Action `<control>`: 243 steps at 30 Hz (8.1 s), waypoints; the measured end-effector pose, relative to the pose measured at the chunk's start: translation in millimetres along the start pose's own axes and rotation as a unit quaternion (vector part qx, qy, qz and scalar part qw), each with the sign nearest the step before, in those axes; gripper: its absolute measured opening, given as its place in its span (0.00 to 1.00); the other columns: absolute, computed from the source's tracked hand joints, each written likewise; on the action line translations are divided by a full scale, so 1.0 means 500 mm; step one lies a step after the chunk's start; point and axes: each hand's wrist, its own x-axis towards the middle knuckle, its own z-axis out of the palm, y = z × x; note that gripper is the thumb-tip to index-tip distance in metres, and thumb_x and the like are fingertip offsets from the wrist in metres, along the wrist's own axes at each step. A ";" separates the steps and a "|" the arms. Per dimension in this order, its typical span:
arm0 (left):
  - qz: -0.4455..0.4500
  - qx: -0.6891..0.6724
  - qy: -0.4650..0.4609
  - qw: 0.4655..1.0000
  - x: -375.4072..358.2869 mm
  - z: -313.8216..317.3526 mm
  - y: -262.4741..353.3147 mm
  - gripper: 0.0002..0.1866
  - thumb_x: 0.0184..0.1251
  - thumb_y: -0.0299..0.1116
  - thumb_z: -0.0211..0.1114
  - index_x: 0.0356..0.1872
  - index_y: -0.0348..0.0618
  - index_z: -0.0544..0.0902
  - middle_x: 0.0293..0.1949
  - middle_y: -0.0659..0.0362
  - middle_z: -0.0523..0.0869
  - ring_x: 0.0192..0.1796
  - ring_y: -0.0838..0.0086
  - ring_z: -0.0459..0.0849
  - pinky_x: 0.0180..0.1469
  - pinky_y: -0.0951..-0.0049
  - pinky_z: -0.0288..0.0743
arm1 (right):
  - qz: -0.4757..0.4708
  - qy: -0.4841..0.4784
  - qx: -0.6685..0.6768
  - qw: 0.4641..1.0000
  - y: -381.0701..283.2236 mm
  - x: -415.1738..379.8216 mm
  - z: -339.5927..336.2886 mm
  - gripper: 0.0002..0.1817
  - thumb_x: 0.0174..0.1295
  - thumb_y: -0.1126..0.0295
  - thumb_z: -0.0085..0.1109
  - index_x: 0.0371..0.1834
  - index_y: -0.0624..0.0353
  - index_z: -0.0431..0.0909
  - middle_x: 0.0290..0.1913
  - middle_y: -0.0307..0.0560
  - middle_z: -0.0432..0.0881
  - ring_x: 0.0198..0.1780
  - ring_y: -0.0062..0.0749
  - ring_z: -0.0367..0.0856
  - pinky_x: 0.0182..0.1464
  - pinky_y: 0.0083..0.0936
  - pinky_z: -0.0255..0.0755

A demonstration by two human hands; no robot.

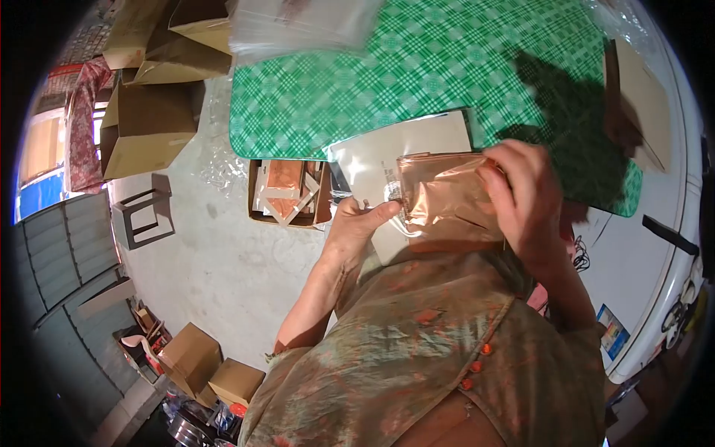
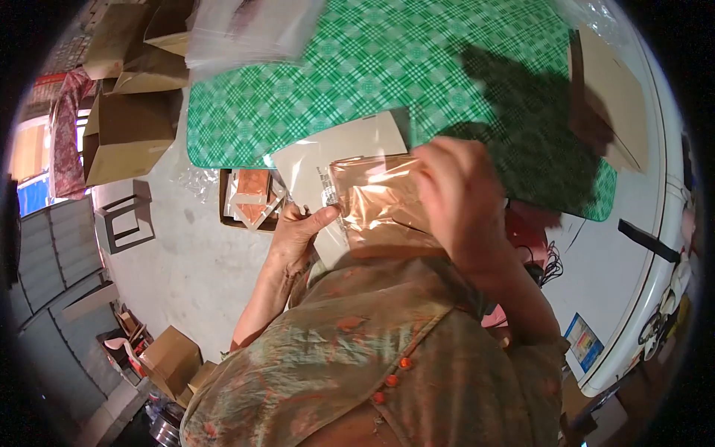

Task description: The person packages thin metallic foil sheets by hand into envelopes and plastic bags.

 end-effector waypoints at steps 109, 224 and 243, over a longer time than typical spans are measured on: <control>0.589 0.655 -0.289 0.373 0.276 0.288 0.267 0.36 0.83 0.54 0.57 0.85 0.48 0.69 0.86 0.56 0.68 0.88 0.55 0.61 0.89 0.44 0.49 | 0.082 -0.123 -0.141 0.979 0.068 -0.004 0.013 0.55 0.65 0.41 0.71 0.86 0.68 0.61 0.87 0.66 0.58 0.89 0.60 0.51 0.83 0.73 0.42; 0.521 0.638 -0.061 0.564 0.237 0.169 0.352 0.22 0.74 0.19 0.63 0.66 0.44 0.89 0.67 0.52 0.86 0.68 0.52 0.80 0.72 0.58 0.77 | -0.132 0.029 -0.139 0.981 0.043 -0.046 0.102 0.29 0.65 0.66 0.68 0.71 0.62 0.82 0.67 0.50 0.81 0.70 0.45 0.77 0.75 0.50 0.70; 0.546 0.628 -0.077 0.549 0.264 0.143 0.348 0.24 0.72 0.20 0.65 0.66 0.50 0.89 0.68 0.53 0.86 0.68 0.52 0.80 0.72 0.56 0.78 | -0.130 -0.073 -0.086 0.985 0.051 0.042 0.099 0.32 0.62 0.70 0.67 0.73 0.56 0.79 0.77 0.49 0.75 0.83 0.51 0.65 0.84 0.52 0.60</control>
